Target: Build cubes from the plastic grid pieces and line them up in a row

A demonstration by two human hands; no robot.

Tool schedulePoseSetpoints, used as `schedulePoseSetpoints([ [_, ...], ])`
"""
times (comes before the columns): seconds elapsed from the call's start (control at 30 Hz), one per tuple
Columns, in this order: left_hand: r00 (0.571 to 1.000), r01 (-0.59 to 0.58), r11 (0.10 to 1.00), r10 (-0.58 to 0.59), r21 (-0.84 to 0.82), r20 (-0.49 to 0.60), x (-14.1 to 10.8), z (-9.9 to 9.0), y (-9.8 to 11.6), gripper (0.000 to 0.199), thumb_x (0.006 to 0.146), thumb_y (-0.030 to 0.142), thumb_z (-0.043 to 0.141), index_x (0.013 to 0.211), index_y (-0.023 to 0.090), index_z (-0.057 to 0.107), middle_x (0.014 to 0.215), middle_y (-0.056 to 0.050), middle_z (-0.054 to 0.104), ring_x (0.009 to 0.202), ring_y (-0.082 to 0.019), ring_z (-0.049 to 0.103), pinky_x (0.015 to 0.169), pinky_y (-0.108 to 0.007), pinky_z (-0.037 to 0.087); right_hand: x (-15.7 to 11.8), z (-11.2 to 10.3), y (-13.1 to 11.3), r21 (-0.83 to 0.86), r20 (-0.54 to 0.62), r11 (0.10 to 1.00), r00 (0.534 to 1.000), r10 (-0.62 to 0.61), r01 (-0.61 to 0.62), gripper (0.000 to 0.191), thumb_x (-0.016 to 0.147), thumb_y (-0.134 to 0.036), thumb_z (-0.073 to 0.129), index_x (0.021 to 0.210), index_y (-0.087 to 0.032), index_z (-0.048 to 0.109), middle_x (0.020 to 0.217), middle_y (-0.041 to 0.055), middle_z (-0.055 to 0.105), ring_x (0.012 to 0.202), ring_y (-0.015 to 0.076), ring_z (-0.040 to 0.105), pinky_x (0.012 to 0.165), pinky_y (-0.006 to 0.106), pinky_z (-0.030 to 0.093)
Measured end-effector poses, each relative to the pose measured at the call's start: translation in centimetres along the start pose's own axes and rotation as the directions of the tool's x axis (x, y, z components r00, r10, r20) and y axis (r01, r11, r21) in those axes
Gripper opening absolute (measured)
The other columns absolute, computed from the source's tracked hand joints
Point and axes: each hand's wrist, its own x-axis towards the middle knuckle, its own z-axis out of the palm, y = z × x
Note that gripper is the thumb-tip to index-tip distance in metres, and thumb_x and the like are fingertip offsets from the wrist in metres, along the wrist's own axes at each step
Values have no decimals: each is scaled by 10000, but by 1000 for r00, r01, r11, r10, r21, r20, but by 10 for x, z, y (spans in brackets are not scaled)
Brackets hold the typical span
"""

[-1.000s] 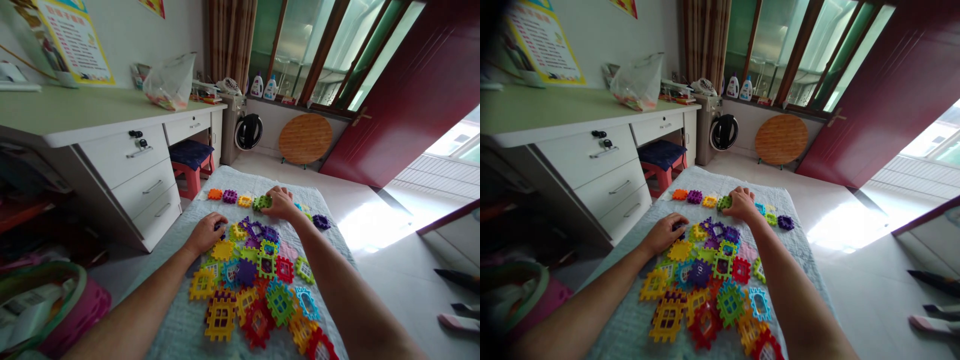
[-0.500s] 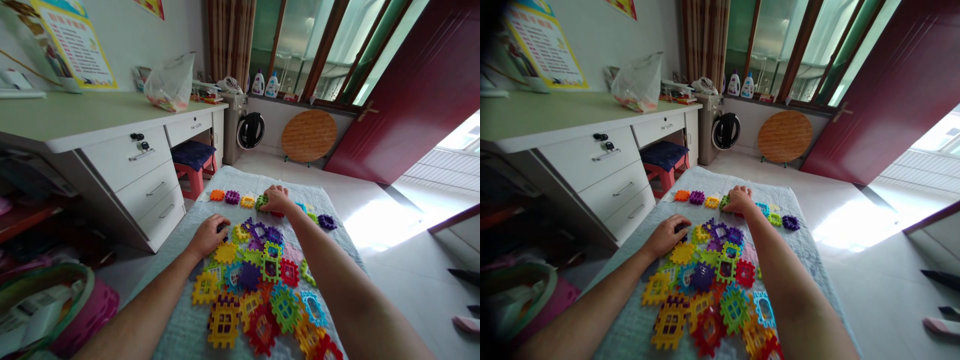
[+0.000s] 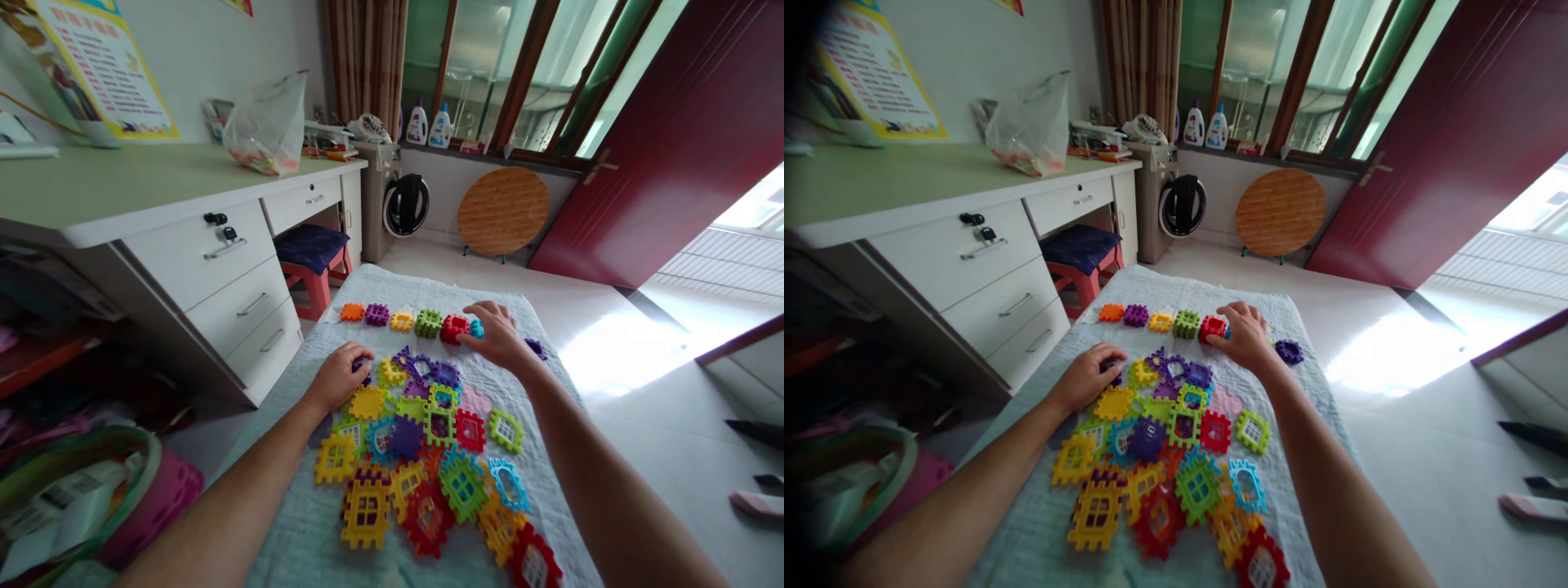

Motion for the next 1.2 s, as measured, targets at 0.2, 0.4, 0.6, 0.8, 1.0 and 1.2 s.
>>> schedulePoseSetpoints([
  [0.2,1000,-17,1000,17,18,-13,-2,2,-2,172,777,232,521,892,202,645,945,-35,631,770,-166,597,766,-305,500,-82,0,51,274,149,952,984,97,-135,308,778,-383,574,1010,-188,634,829,50,637,715,182,584,657,316,462],
  [0.4,1000,-3,1000,3,29,5,-2,2,0,163,774,219,524,881,191,644,914,-29,631,702,-149,585,723,-294,496,-108,24,68,355,233,886,946,225,-299,280,766,-395,540,910,-179,642,643,-3,591,559,141,518,527,273,407],
  [0.6,996,-80,988,83,134,-15,-1,0,4,162,785,203,537,902,192,649,967,-54,645,897,-208,587,872,-354,462,-107,30,65,312,140,905,956,257,-289,281,766,-395,511,911,-189,636,635,-2,597,568,155,532,557,287,404],
  [0.8,984,-124,939,157,321,-78,7,12,22,324,767,396,640,1023,199,663,1147,-93,606,1092,-292,501,981,-443,378,-107,29,58,249,129,929,960,247,-273,254,776,-370,492,906,-199,628,639,-3,599,560,158,533,563,297,392],
  [1.0,985,-171,915,162,364,57,14,25,32,436,694,495,693,986,172,664,1019,-100,638,1025,-303,532,920,-432,408,-109,27,57,269,116,929,966,230,-254,226,785,-355,489,899,-216,626,646,13,604,567,166,539,566,303,395],
  [1.2,978,-208,925,192,319,82,17,14,34,247,696,338,709,886,199,637,884,-38,658,889,-229,577,849,-364,434,-109,27,57,253,119,934,967,227,-251,291,774,-366,484,920,-168,639,624,-6,580,544,139,504,554,274,361],
])
